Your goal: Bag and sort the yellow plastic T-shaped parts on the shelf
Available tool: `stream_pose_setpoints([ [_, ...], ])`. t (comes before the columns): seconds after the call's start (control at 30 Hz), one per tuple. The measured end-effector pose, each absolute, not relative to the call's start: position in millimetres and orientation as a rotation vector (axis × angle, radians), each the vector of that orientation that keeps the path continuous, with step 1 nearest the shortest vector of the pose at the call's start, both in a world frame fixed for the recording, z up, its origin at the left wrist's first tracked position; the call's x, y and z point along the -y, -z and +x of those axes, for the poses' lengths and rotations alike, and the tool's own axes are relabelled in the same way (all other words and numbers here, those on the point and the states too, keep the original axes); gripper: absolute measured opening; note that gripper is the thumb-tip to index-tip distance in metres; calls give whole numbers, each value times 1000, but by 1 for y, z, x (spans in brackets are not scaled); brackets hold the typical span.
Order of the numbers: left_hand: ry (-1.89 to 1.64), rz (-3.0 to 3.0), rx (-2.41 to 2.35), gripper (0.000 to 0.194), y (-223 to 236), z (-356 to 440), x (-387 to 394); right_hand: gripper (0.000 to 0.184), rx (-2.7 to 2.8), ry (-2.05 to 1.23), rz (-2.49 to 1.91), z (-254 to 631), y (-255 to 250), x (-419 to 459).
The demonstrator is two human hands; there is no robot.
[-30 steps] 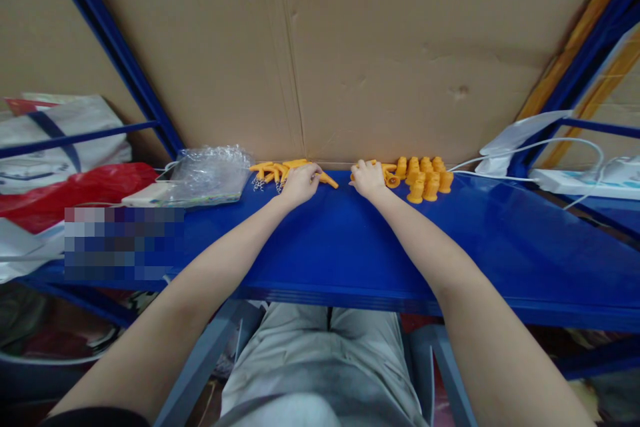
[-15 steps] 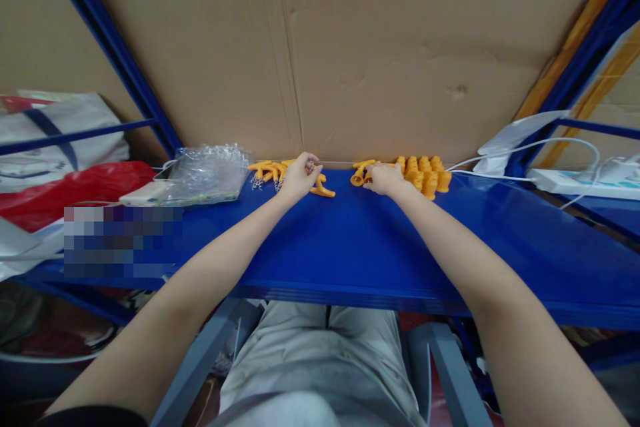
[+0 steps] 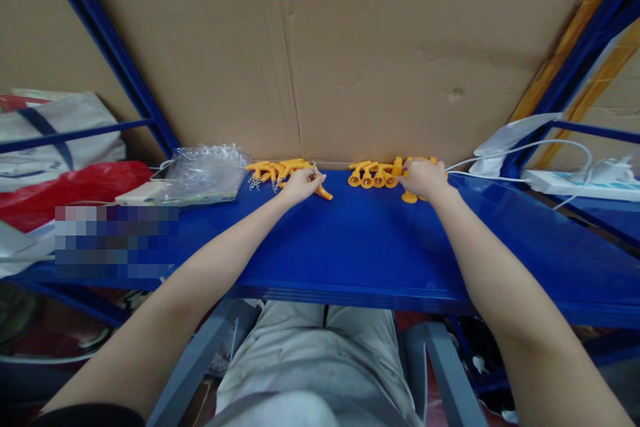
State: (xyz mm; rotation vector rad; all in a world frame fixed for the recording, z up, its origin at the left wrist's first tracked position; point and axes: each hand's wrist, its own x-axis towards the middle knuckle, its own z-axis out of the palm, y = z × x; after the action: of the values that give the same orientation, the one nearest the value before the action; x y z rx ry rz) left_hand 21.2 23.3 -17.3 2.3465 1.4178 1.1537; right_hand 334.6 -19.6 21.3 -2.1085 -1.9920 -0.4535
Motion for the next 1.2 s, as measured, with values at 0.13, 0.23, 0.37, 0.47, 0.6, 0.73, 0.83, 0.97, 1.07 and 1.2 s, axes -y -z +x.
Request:
stream_pose_setpoints([
  [0.13, -970, 2358, -1392, 25, 21, 21, -20, 39, 1985, 491, -2132, 352, -24, 17],
  [0.23, -921, 2381, -1315, 16, 26, 21, -18, 39, 2025, 444, -2204, 353, -23, 15],
  [0.37, -905, 2442, -1307, 8, 30, 21, -20, 35, 2097, 352, -2259, 343, -15, 15],
  [0.47, -887, 2462, -1292, 8, 29, 21, -21, 28, 2117, 258, -2242, 335, -11, 17],
  [0.6, -934, 2384, -1292, 9, 23, 20, -21, 25, 2227, 37, -1988, 326, -10, 19],
  [0.73, -979, 2382, -1420, 9, 16, 20, -20, 31, 2347, -250, -1620, 313, -7, 22],
  [0.83, -963, 2442, -1523, 13, 12, 20, -19, 34, 2400, -429, -1472, 302, 2, 22],
  [0.97, -866, 2499, -1585, 13, 11, 21, -13, 32, 2435, -373, -1424, 295, 11, 20],
  [1.07, -741, 2542, -1628, 14, 11, 22, -7, 27, 2423, -234, -1425, 292, 12, 21],
  [1.2, -564, 2600, -1699, 22, 10, 23, 2, 19, 2377, -37, -1394, 286, 9, 24],
])
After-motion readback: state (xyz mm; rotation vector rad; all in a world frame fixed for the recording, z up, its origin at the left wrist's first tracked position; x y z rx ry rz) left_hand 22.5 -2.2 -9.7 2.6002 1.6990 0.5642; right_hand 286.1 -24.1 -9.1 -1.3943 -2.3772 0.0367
